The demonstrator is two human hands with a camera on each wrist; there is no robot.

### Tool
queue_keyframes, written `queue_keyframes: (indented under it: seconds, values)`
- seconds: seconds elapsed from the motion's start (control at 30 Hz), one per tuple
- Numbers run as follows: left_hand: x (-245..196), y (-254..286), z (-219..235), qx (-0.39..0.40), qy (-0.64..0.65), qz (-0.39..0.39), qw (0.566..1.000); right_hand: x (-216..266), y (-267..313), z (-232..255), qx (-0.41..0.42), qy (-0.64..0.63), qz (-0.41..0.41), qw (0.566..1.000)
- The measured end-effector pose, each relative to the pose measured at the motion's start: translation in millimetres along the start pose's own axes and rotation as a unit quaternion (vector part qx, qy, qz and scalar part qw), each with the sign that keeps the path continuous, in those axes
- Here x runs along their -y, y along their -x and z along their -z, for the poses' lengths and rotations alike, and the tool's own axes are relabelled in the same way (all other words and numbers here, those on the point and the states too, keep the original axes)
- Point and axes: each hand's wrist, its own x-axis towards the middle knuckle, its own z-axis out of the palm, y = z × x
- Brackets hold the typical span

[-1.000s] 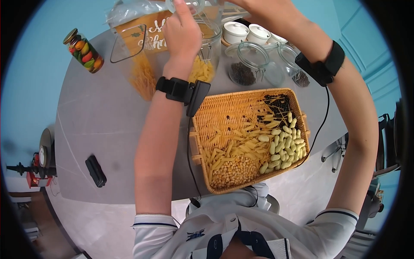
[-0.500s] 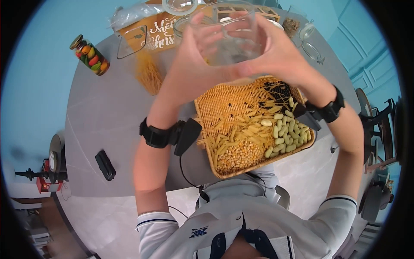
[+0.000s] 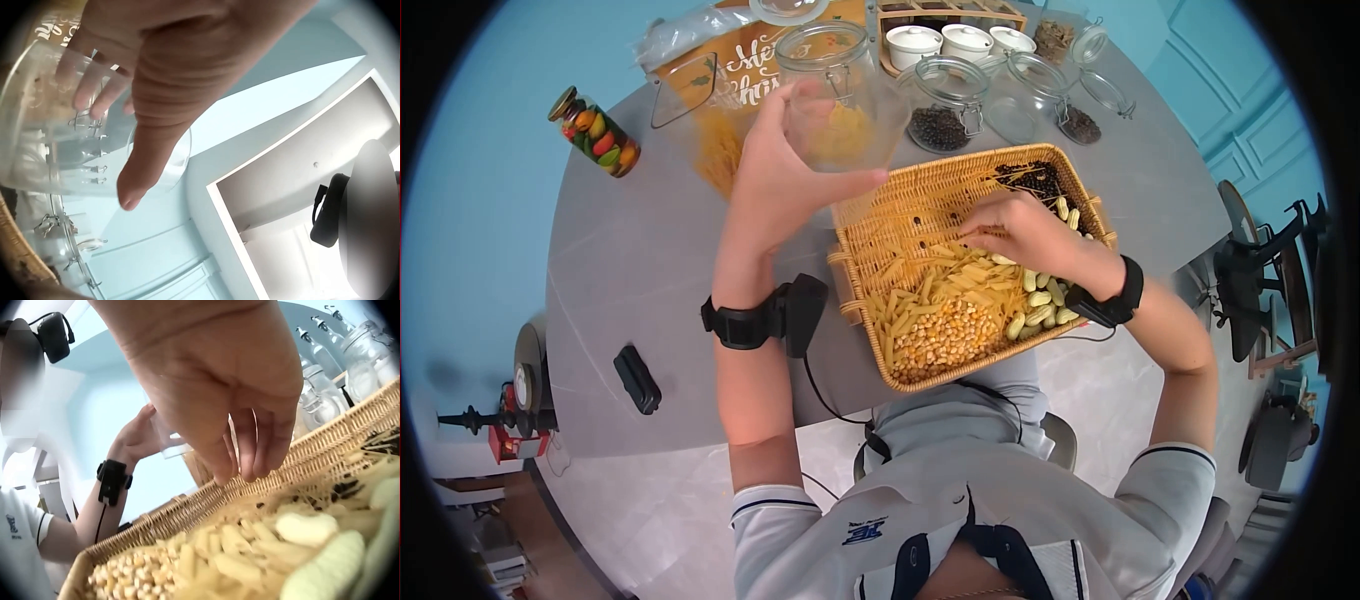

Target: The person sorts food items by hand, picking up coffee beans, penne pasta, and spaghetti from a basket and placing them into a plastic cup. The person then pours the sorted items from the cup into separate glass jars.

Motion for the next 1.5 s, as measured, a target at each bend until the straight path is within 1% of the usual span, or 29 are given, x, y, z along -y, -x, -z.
queue_keyframes:
  seconds: [0.07, 0.17, 0.23, 0.33, 0.37, 0.4, 0.5, 0.53, 0.63, 0.73, 0.83, 0.93, 1.03, 1.07, 1.17, 1.27, 1.37, 1.43, 1.5]
  values:
    - [5.1, -1.0, 6.1, 0.03, -0.044, -0.001, 0.999, 1.3, 7.2, -0.9, -0.019, -0.002, -0.027, 0.999]
    - [5.7, 0.8, 12.6, 0.055, -0.114, -0.004, 0.992, -2.2, 7.8, -2.9, -0.014, -0.006, -0.036, 0.999]
    - [-3.5, 2.2, 17.8, 0.064, -0.173, -0.001, 0.983, -1.9, 0.2, -6.3, -0.009, 0.025, -0.005, 1.0]
    - [6.3, 5.7, 22.1, 0.033, -0.189, -0.022, 0.981, -1.6, -17.8, -18.3, -0.006, 0.049, 0.052, 0.997]
    - [3.6, 6.6, 23.4, 0.038, -0.18, -0.013, 0.983, -1.0, -24.4, -23.2, -0.006, 0.053, 0.072, 0.996]
    - [-2.5, 7.0, 24.7, 0.042, -0.171, -0.005, 0.984, 1.7, -30.4, -26.8, 0.007, 0.046, 0.075, 0.996]
    - [-9.0, 8.9, 26.5, 0.037, -0.16, -0.001, 0.986, 0.3, -42.2, -39.1, 0.036, 0.078, 0.075, 0.993]
    - [-10.0, 9.1, 26.7, 0.034, -0.159, -0.002, 0.987, 0.0, -43.8, -39.7, 0.058, 0.105, 0.076, 0.99]
    - [-12.7, 10.5, 26.9, 0.037, -0.152, 0.003, 0.988, 0.5, -46.5, -41.2, 0.083, 0.104, 0.062, 0.989]
    - [-7.9, 9.3, 27.6, 0.066, -0.134, -0.007, 0.989, -9.0, -47.1, -45.5, 0.078, 0.071, 0.046, 0.993]
    - [-8.8, 7.4, 26.4, 0.092, -0.127, -0.002, 0.988, -1.0, -46.0, -42.1, 0.033, 0.02, 0.043, 0.998]
    - [-4.0, 7.4, 23.1, 0.083, -0.131, -0.004, 0.988, -13.3, -50.0, -40.0, -0.02, 0.017, 0.05, 0.998]
    - [-2.9, 7.2, 21.2, 0.085, -0.126, -0.017, 0.988, -7.2, -57.5, -25.0, -0.035, 0.004, -0.04, 0.999]
    - [-2.3, 6.9, 21.0, 0.085, -0.121, -0.019, 0.989, -13.2, -60.8, -26.6, -0.028, 0.018, -0.062, 0.998]
    - [-0.7, 7.0, 21.5, 0.086, -0.108, -0.023, 0.99, -17.4, -65.6, -29.4, 0.001, 0.038, -0.007, 0.999]
    - [-1.4, 7.6, 22.3, 0.086, -0.108, -0.017, 0.99, -21.4, -69.3, -37.6, 0.015, 0.068, 0.022, 0.997]
    - [-3.2, 7.8, 22.6, 0.09, -0.113, -0.011, 0.989, -26.1, -71.4, -39.8, 0.04, 0.062, 0.033, 0.997]
    - [0.6, 7.3, 21.5, 0.094, -0.107, -0.02, 0.99, -28.6, -70.8, -41.2, 0.03, 0.067, 0.044, 0.996]
    - [4.8, 6.5, 21.8, 0.1, -0.128, -0.038, 0.986, -30.1, -70.3, -42.9, 0.019, 0.068, 0.055, 0.996]
